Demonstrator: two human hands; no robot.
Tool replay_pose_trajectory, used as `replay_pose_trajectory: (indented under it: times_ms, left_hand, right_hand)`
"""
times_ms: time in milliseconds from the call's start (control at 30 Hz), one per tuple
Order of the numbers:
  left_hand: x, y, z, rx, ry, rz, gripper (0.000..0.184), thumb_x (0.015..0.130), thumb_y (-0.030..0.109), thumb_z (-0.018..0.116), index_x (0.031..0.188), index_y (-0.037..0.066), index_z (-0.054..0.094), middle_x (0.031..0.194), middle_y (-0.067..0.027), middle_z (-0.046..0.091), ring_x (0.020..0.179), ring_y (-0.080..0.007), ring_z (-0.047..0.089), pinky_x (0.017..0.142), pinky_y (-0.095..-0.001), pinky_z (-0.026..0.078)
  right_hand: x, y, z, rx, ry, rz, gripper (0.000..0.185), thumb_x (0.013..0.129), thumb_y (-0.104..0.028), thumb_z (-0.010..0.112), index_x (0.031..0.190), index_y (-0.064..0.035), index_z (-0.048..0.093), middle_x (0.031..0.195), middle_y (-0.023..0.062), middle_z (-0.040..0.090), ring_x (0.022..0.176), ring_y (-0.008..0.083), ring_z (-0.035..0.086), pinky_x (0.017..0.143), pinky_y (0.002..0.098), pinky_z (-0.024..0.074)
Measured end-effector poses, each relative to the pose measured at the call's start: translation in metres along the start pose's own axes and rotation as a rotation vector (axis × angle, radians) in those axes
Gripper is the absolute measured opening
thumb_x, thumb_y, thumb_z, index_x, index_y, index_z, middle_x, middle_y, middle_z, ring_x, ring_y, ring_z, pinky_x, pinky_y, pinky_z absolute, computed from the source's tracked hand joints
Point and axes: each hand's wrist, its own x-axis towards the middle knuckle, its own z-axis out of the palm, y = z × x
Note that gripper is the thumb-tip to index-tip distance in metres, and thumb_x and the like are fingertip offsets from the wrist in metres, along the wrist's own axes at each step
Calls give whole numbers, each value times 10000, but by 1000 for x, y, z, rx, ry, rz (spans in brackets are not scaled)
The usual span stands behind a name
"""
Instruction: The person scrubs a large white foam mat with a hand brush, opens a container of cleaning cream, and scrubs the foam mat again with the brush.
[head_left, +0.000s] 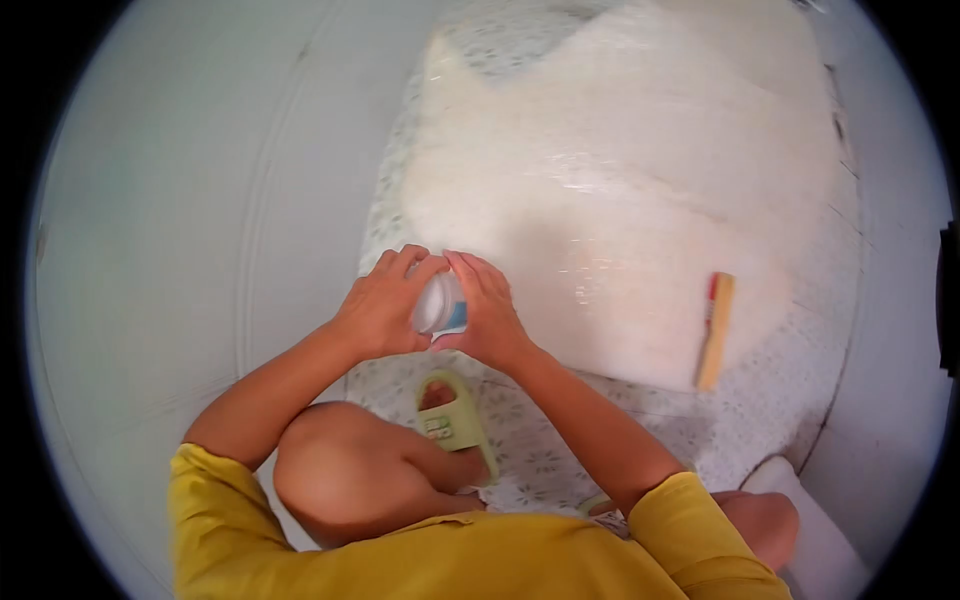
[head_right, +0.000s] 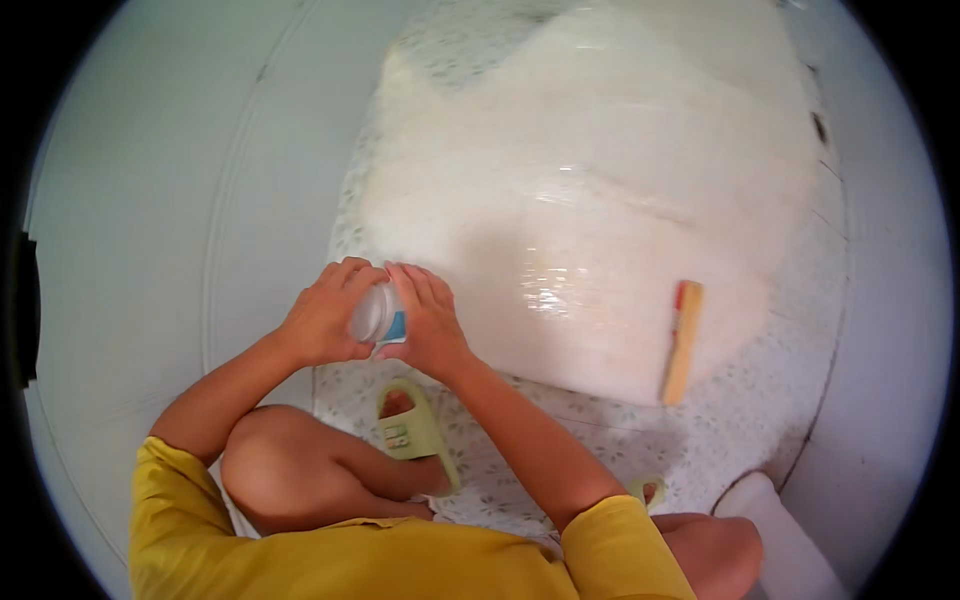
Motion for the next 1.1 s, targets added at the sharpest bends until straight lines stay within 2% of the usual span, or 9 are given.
replay_pose_trajectory:
  times_ms: [233,367,433,667,733,833,933,1033,1100]
  left_hand:
    - [93,156,-23,44,-10,487,782,604,145,796,1290,187,424,1269,-80,445,1125,-312,492,809,-420,522]
    - [140,237,6,-9,-1,651,712,594,167,809,1229,141,487,1210,-98,505,1106,-304,523,850,-399,497]
    - [157,267,16,-85,-135,595,702,590,195,818,1214,135,501,1149,-108,548,1047,-299,561,850,-388,497]
    - [188,302,37,-273,-223,281,641,688,400,772,1174,75,508,1017,-143,588,815,-281,634,734,-357,539]
    - [205,300,41,-831,-373,-53,657,733,499,713,1151,37,504,1015,-130,575,751,-237,633,648,-339,558]
    - [208,294,39,-880,-320,-30,648,761,528,678,1129,26,498,998,-113,555,763,-195,620,618,-327,565]
    - [204,294,49,-850,-375,-5,637,776,524,685,1134,35,490,1011,-109,549,771,-186,610,629,-327,562]
    - [205,291,63,-808,-377,11,651,783,539,685,1158,47,480,1015,-98,549,786,-173,596,643,-323,555]
    - [203,289,65,-822,-423,-3,668,784,522,694,1191,45,462,1025,-99,553,785,-167,589,688,-333,542]
  right_hand:
    - [-56,36,-143,-147,418,116,942,473,-225,895,1275,-86,422,1266,119,488,1199,314,452,1032,464,323]
    - [-107,65,-206,-314,648,195,895,452,-148,859,1244,-98,446,1188,99,533,1081,331,503,916,458,382]
    - [-125,77,-228,-360,670,202,890,456,-149,854,1246,-105,447,1186,98,532,1075,326,504,917,455,381]
    - [-151,93,-258,-580,675,320,879,473,-128,815,1265,-101,436,1175,108,513,1096,333,479,940,448,363]
    - [-161,99,-269,-591,720,368,883,470,-126,815,1266,-102,434,1160,114,512,1079,337,480,929,450,367]
    - [-175,114,-289,-594,735,503,879,486,-156,823,1270,-95,430,1133,125,509,1052,339,479,905,452,382]
    - [-182,118,-305,-686,679,857,861,531,-244,825,1276,-77,426,1126,137,510,1058,347,473,901,451,399]
    - [-183,119,-321,-718,810,711,881,521,-254,828,1284,-84,422,1140,141,505,1057,354,470,905,461,397]
    - [-184,123,-326,-705,751,782,894,521,-265,833,1291,-85,417,1158,138,501,1070,351,464,913,470,395]
